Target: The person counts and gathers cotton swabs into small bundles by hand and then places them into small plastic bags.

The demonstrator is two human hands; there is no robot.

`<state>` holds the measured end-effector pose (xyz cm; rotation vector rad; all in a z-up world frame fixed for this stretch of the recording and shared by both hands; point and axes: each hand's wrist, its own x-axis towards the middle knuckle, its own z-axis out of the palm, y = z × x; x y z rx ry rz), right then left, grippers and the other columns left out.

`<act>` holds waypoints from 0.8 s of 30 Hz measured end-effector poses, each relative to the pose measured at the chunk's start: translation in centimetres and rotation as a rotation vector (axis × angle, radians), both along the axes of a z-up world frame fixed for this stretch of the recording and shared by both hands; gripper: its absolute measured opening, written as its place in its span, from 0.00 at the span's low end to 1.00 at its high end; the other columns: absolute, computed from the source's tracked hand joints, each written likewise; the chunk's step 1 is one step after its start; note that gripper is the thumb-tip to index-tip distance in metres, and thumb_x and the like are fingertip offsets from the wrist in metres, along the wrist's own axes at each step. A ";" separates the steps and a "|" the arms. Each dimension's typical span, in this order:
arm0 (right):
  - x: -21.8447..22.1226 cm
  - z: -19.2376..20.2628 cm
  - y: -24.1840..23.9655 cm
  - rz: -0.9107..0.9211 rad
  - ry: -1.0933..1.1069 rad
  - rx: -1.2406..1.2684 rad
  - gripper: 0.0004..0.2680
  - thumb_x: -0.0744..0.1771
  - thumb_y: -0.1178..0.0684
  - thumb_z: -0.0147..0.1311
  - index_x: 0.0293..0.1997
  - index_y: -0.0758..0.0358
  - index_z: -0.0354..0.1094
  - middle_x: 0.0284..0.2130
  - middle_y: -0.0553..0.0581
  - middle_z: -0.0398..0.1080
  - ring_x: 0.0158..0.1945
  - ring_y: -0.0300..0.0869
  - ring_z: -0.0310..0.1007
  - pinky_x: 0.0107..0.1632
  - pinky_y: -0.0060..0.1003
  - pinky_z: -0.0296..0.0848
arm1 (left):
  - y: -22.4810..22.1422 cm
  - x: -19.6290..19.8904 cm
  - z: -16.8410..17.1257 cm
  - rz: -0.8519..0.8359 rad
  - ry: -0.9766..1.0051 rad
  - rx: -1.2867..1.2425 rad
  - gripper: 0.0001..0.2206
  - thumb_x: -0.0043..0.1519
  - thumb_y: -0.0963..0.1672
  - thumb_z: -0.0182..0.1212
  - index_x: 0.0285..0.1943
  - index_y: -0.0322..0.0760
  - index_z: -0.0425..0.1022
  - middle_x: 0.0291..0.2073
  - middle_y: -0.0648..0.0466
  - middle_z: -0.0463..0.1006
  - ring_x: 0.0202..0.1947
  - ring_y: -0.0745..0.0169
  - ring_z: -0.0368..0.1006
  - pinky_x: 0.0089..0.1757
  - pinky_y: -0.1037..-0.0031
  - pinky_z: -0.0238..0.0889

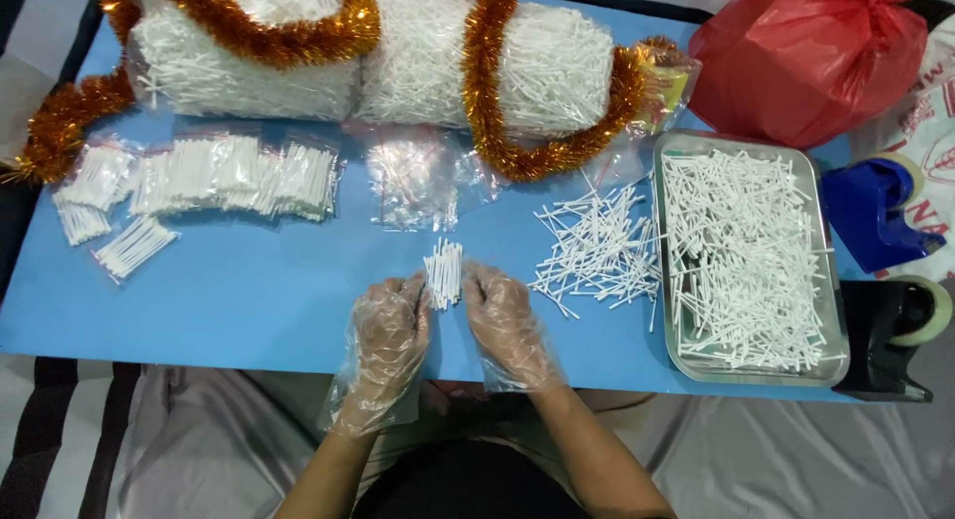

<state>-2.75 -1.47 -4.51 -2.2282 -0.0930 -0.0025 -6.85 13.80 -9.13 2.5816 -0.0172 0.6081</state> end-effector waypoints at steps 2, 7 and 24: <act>0.0 1.6 -1.1 0.080 -0.015 0.047 0.09 0.67 0.57 0.53 0.44 0.72 0.78 0.33 0.73 0.79 0.38 0.65 0.80 0.34 0.51 0.80 | -0.1 0.1 0.8 -0.004 -0.003 -0.020 0.10 0.64 0.45 0.58 0.49 0.39 0.81 0.31 0.50 0.77 0.34 0.46 0.76 0.36 0.60 0.70; -1.8 3.5 -5.8 -0.013 -0.173 -0.109 0.07 0.65 0.60 0.59 0.46 0.67 0.77 0.33 0.66 0.77 0.37 0.56 0.81 0.32 0.46 0.81 | -1.4 0.4 0.8 -0.029 -0.158 -0.034 0.11 0.63 0.44 0.61 0.53 0.39 0.79 0.32 0.51 0.76 0.35 0.49 0.75 0.39 0.60 0.69; -1.3 -1.4 -12.2 -0.111 -0.549 -0.559 0.04 0.65 0.54 0.63 0.32 0.55 0.72 0.27 0.50 0.65 0.31 0.43 0.72 0.32 0.34 0.73 | -10.8 5.8 3.1 -0.370 0.077 -0.020 0.05 0.61 0.44 0.64 0.36 0.38 0.82 0.30 0.49 0.76 0.32 0.43 0.76 0.31 0.58 0.69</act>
